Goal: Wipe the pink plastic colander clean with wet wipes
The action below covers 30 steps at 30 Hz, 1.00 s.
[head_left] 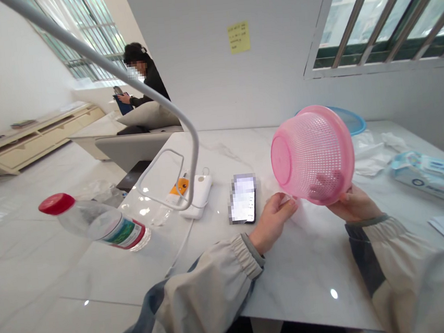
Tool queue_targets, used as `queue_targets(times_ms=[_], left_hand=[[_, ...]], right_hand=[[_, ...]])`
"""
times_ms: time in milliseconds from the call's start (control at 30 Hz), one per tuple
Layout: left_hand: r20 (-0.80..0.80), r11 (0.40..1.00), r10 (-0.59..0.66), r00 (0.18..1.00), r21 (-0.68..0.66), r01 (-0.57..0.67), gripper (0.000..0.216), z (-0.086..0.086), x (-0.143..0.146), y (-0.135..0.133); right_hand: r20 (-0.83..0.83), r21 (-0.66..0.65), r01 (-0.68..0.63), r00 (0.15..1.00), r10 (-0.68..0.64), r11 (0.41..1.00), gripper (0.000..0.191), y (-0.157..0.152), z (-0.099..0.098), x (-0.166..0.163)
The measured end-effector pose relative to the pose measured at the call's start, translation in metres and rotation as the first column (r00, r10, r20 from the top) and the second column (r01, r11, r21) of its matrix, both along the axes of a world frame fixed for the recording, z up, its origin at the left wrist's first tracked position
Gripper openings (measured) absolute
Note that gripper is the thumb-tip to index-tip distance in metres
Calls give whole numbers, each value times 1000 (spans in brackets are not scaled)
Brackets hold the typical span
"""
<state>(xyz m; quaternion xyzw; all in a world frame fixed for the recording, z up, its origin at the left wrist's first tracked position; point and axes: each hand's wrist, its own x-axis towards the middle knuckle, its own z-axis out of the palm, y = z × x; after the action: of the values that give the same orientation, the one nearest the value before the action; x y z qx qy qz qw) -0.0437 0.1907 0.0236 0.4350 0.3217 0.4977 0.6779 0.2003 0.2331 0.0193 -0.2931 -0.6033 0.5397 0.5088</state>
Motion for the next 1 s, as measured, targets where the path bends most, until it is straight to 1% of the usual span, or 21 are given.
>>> queue_targets(times_ms=[100,167,233,333,467,600,667,767,867,933,1000], left_hand=[[-48,999,-50,998,-11,50,51,1,-1,-1],[-24,994,-109,994,-34,108,54,1,0,-2],[4,989,-142,990,-41,142,55,1,0,-2],[8,984,-177,984,-27,177,56,-1,0,-2],[-34,975,-219,975,35,221,55,0,0,-1],[-49,983,-170,984,62,173,41,2,-1,-1],[-60,987,-144,988,60,148,38,2,-1,-1],[-113,988,-129,985,65,137,34,2,-1,0],[-186,988,-97,978,99,117,29,-1,-1,1],[-240,987,-46,970,141,82,20,-3,-1,2],[-288,979,28,957,202,32,13,-4,-1,3]], right_hand=[[-41,-82,40,998,-43,996,56,0,-3,-1],[-90,-110,53,994,-63,993,53,0,-5,-3],[-132,-142,53,989,-72,989,51,-2,-4,-5],[-142,-196,36,988,-64,980,51,-3,1,-8],[-118,-198,16,992,-40,980,37,-3,6,-10],[-86,-183,15,996,-32,983,37,-2,4,-12],[-66,-165,2,998,-13,986,37,-1,3,-13],[-29,-137,-37,999,33,990,31,-1,5,-14],[21,-155,-82,996,86,985,29,-2,10,-16],[46,-178,-107,992,117,978,31,-2,13,-17],[59,-193,-104,991,117,976,32,-2,14,-19]])
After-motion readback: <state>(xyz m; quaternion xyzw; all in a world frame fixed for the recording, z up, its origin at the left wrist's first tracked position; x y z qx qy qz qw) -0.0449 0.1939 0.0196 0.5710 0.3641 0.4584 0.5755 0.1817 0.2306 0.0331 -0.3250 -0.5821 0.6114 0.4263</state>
